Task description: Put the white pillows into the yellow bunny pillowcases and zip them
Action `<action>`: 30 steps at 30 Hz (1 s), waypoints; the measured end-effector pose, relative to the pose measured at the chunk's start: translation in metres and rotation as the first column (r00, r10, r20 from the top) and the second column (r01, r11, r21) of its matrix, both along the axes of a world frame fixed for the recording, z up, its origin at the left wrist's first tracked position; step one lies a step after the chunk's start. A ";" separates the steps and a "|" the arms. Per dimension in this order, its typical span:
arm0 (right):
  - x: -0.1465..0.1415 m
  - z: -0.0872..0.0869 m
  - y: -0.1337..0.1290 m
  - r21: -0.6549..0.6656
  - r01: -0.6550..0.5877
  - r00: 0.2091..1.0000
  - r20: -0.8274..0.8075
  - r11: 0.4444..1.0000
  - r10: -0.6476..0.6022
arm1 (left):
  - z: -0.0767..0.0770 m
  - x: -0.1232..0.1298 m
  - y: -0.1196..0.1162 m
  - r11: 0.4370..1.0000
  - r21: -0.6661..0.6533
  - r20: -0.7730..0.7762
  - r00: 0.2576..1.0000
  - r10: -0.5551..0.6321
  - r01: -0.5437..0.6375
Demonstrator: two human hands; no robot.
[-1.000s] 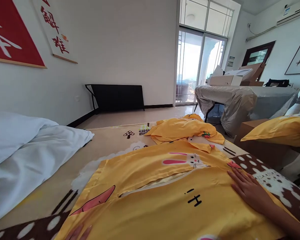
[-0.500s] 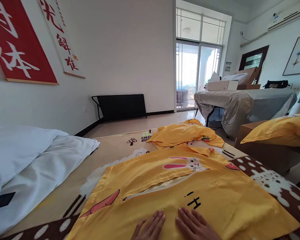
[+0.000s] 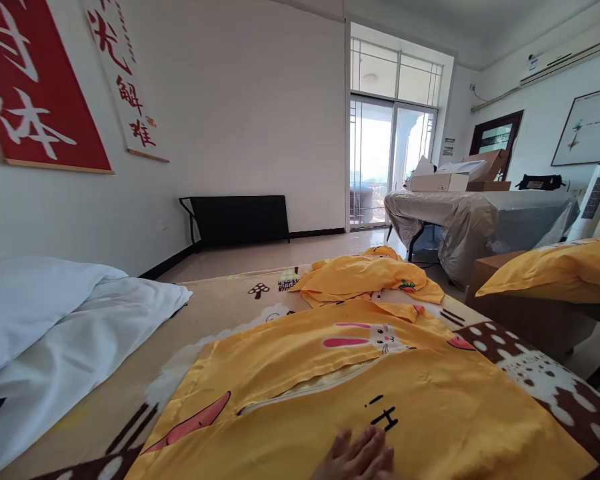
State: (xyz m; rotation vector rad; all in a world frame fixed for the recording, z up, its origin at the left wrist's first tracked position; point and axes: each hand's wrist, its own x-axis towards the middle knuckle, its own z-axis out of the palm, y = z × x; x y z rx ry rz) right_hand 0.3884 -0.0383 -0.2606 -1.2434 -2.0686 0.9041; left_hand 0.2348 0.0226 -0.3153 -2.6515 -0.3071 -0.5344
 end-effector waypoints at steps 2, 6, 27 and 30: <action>-0.002 0.026 0.019 0.028 -0.147 0.987 -0.054 0.989 0.148 | 0.016 -0.008 0.010 0.987 -0.140 -0.062 0.996 0.066 -0.074; -0.010 0.046 0.083 0.106 -0.062 0.994 0.093 0.992 0.053 | 0.067 -0.028 0.051 0.775 -0.447 -0.205 0.895 0.397 -0.446; 0.244 -0.015 0.250 0.276 0.594 0.409 0.706 0.756 -0.579 | 0.042 -0.188 0.222 -0.009 -0.494 -0.357 0.194 0.914 -0.869; 0.244 -0.019 0.253 0.326 0.588 0.355 0.719 0.741 -0.598 | 0.039 -0.187 0.224 -0.006 -0.491 -0.323 0.176 0.930 -0.871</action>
